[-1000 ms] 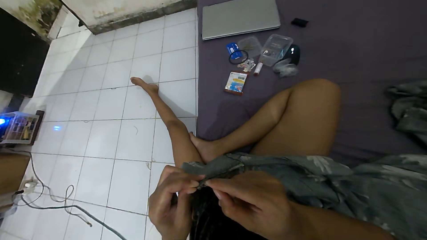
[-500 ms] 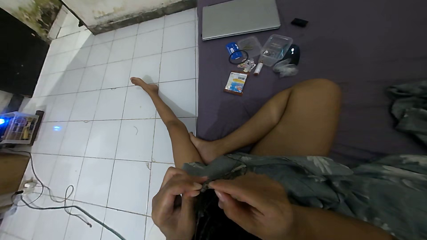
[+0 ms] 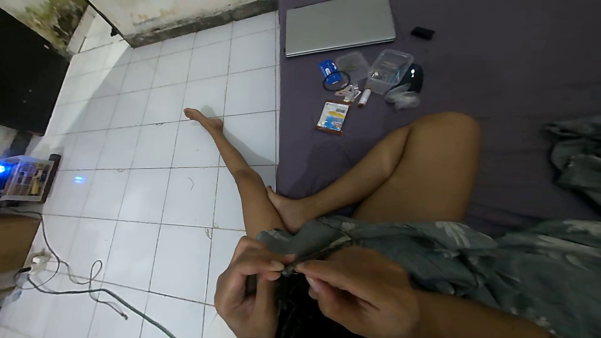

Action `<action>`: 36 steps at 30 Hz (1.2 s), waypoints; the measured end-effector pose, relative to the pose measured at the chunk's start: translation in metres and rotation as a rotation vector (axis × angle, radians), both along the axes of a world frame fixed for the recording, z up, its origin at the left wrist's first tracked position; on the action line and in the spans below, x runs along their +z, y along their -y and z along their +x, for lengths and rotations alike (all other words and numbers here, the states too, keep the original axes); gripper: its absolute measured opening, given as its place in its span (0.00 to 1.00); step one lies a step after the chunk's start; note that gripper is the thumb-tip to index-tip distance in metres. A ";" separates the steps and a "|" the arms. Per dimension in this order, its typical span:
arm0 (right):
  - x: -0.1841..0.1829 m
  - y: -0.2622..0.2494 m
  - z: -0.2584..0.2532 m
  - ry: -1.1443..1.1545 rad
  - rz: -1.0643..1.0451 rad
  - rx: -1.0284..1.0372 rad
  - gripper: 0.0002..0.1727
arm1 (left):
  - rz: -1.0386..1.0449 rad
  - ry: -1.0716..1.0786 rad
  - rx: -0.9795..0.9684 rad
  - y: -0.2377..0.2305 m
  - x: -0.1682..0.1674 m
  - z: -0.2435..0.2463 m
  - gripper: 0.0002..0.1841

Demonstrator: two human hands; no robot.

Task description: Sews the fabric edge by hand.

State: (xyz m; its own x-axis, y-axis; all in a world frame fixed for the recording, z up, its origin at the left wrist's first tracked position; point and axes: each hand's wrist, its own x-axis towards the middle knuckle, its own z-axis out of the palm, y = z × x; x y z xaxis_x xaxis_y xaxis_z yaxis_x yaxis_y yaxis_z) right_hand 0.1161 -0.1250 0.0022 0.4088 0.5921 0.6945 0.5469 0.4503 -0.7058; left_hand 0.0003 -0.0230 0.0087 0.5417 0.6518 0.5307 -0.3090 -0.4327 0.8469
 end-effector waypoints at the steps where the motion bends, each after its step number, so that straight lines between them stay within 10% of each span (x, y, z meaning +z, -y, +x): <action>1: 0.000 0.000 0.000 0.001 0.000 0.004 0.08 | -0.010 0.002 -0.003 0.000 0.000 0.000 0.09; 22: 0.002 0.000 0.000 -0.015 -0.002 0.006 0.08 | 0.048 -0.004 -0.003 0.001 0.002 -0.001 0.08; 32: 0.019 0.004 -0.001 -0.545 -0.228 0.293 0.09 | 0.100 -0.060 -0.020 -0.001 -0.006 0.001 0.09; 36: 0.014 0.002 0.025 -0.350 -0.295 0.267 0.19 | 0.089 -0.096 -0.061 -0.005 -0.005 -0.003 0.09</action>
State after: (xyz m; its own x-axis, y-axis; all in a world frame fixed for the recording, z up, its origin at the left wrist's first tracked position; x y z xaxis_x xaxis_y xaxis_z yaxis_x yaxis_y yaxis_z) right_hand 0.1406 -0.1272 0.0167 0.3948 0.8569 0.3315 0.1492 0.2962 -0.9434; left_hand -0.0031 -0.0179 0.0036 0.6297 0.5687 0.5292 -0.2566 -0.4907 0.8327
